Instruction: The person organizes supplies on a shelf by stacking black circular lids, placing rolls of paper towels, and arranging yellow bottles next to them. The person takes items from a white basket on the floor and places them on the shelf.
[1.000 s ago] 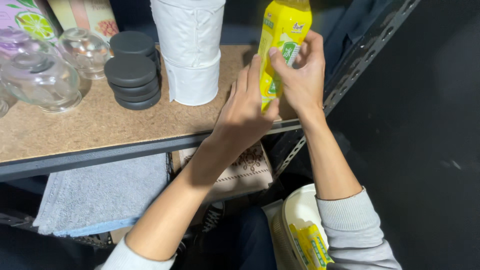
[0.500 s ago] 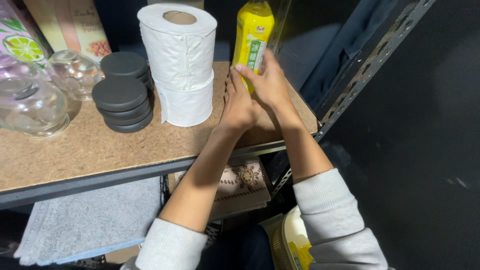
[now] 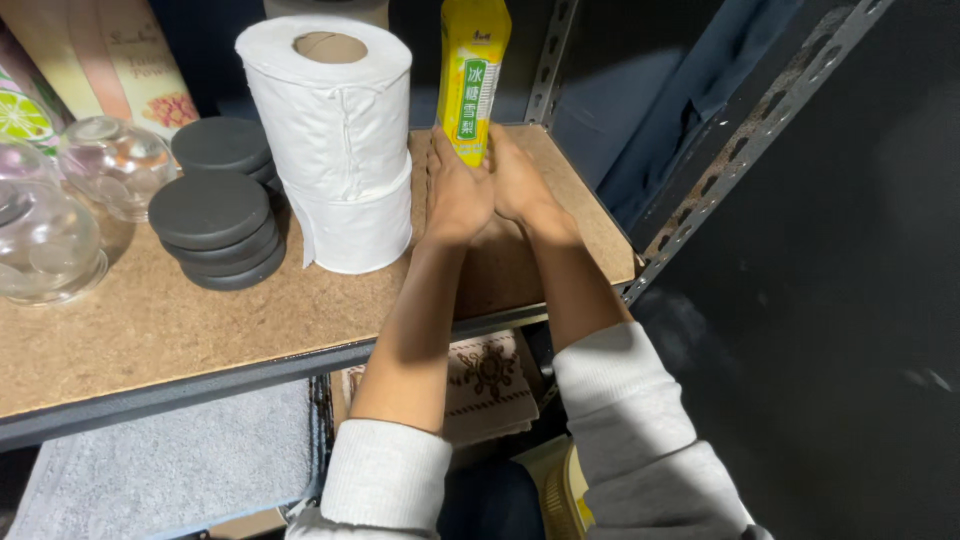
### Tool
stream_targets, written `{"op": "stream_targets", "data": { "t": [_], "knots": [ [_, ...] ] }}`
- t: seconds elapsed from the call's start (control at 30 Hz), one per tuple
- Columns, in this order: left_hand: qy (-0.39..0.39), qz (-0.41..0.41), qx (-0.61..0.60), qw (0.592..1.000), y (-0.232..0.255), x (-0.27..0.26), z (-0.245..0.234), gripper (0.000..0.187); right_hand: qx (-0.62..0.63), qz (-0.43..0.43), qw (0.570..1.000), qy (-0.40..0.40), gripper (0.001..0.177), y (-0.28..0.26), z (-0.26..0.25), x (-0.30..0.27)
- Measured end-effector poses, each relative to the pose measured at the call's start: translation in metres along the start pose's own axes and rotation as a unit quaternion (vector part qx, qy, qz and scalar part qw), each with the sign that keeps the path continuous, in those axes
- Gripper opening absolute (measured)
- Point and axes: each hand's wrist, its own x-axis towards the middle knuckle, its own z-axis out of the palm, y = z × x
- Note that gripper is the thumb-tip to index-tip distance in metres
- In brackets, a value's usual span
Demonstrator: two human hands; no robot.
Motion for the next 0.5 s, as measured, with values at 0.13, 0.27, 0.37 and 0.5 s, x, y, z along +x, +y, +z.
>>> {"op": "stream_targets", "data": {
  "t": [0.13, 0.27, 0.37, 0.5],
  "knots": [
    [-0.001, 0.011, -0.012, 1.000, 0.012, -0.012, -0.007, 0.091, 0.012, 0.005, 1.000, -0.014, 0.074, -0.014, -0.005, -0.011],
    [-0.003, 0.009, 0.006, 1.000, -0.001, -0.001, -0.002, 0.090, -0.008, -0.005, 1.000, -0.013, 0.063, 0.000, 0.003, 0.002],
    [-0.007, 0.008, 0.008, 1.000, -0.006, 0.005, 0.002, 0.090, -0.021, -0.005, 1.000, -0.021, 0.059, 0.010, 0.006, 0.009],
    [0.016, 0.025, -0.012, 0.999, -0.003, -0.007, -0.002, 0.098, -0.036, -0.017, 0.999, -0.015, 0.054, 0.021, 0.011, 0.011]
  ]
}}
